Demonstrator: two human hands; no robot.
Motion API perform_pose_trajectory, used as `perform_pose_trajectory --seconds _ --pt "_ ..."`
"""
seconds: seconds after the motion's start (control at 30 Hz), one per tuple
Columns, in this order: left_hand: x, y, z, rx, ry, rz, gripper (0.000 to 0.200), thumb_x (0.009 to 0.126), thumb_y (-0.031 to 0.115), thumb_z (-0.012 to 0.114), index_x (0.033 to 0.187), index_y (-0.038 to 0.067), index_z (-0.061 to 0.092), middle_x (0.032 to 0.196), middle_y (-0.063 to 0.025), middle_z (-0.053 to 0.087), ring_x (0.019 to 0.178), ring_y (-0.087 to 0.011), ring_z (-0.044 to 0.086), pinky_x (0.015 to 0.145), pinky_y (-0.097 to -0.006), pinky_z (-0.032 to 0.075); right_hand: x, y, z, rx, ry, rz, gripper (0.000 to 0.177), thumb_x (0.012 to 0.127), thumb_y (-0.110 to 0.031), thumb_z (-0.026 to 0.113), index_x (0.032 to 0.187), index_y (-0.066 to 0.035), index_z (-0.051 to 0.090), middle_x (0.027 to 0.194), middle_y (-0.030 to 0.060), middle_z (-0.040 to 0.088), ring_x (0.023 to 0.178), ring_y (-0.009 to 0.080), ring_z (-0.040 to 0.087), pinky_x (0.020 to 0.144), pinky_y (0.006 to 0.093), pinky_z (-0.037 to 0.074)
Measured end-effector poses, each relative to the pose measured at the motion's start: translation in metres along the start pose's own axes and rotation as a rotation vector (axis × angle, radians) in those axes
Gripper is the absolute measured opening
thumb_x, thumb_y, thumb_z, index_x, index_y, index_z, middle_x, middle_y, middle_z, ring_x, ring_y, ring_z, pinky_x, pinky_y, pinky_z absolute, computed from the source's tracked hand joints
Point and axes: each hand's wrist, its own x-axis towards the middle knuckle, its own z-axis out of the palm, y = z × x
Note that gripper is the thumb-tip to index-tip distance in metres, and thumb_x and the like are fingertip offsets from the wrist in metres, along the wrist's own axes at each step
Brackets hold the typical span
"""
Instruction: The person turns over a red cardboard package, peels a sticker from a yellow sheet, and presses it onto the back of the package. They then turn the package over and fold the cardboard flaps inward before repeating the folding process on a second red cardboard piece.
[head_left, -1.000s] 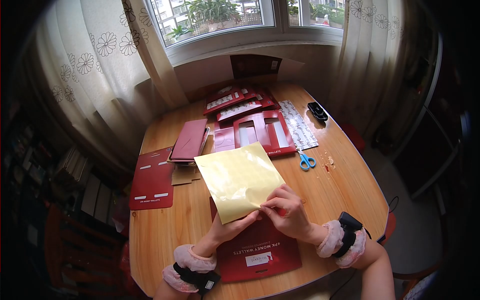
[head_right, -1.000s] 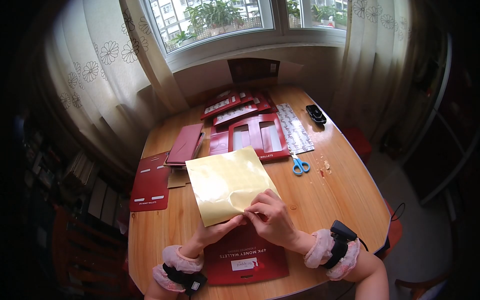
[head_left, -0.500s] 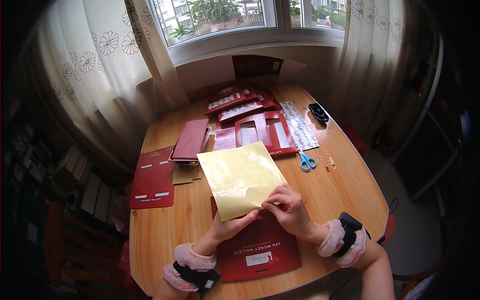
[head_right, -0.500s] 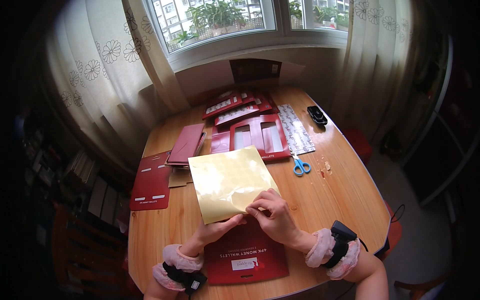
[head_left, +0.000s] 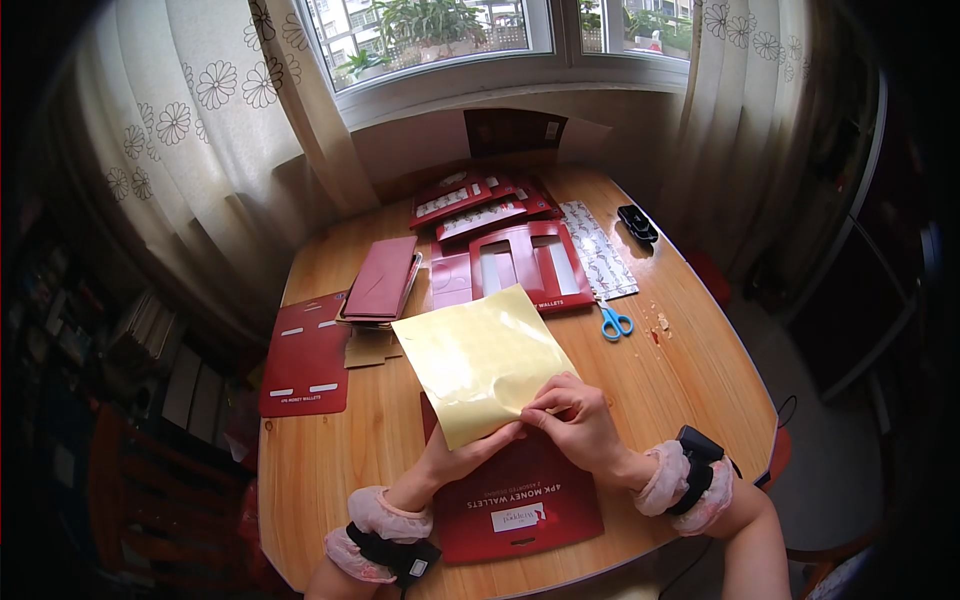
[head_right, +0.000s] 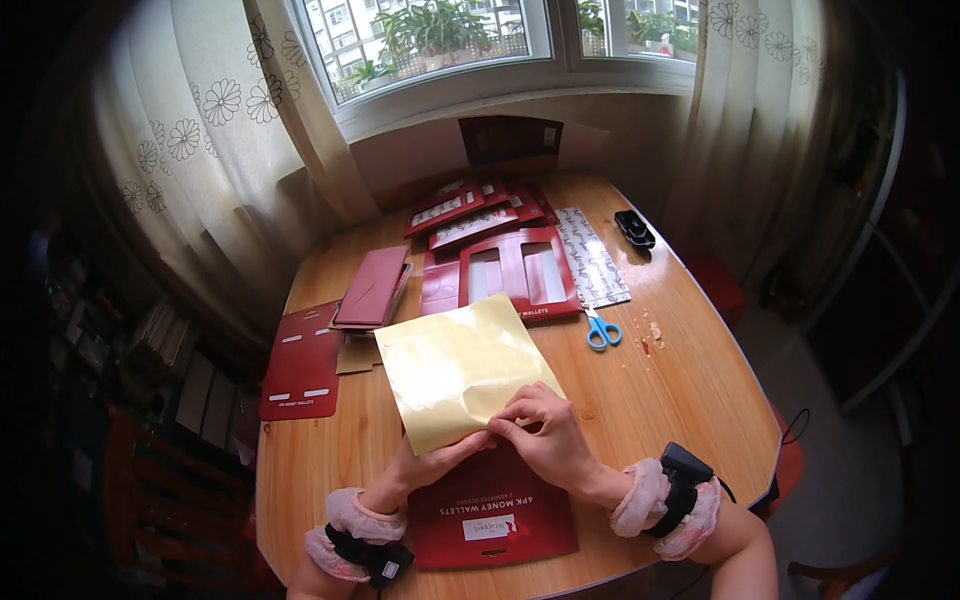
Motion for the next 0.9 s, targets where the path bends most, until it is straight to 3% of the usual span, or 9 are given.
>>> perform_pose_trajectory --seconds 0.1,0.23,0.9 --pt "0.002 0.001 -0.003 0.127 -0.041 0.071 0.020 0.092 0.001 0.067 0.112 -0.002 0.068 0.098 -0.0070 0.073 0.087 -0.0136 0.070 0.076 -0.0265 0.056 -0.001 0.003 0.001 0.107 0.001 0.121 0.006 0.084 -0.003 0.074 0.084 0.002 0.073 0.083 0.0076 0.067 0.082 0.0162 0.063 0.068 0.0265 0.052" --pt "0.002 0.002 0.000 0.076 -0.017 0.031 0.020 0.092 0.002 0.067 0.112 -0.002 0.068 0.097 -0.0068 0.073 0.086 -0.0136 0.070 0.076 -0.0267 0.056 -0.002 0.008 0.001 0.195 0.011 0.209 0.008 0.086 -0.005 0.073 0.084 0.003 0.073 0.085 0.0069 0.067 0.080 0.0125 0.064 0.070 0.0250 0.051" --pt "0.001 0.000 -0.002 0.026 0.004 -0.007 0.020 0.092 0.001 0.068 0.111 -0.003 0.068 0.100 -0.0075 0.073 0.087 -0.0141 0.070 0.076 -0.0266 0.057 -0.001 -0.001 -0.002 0.125 0.006 0.174 0.009 0.087 -0.007 0.075 0.089 0.002 0.074 0.087 0.0055 0.066 0.081 0.0119 0.064 0.069 0.0234 0.051"
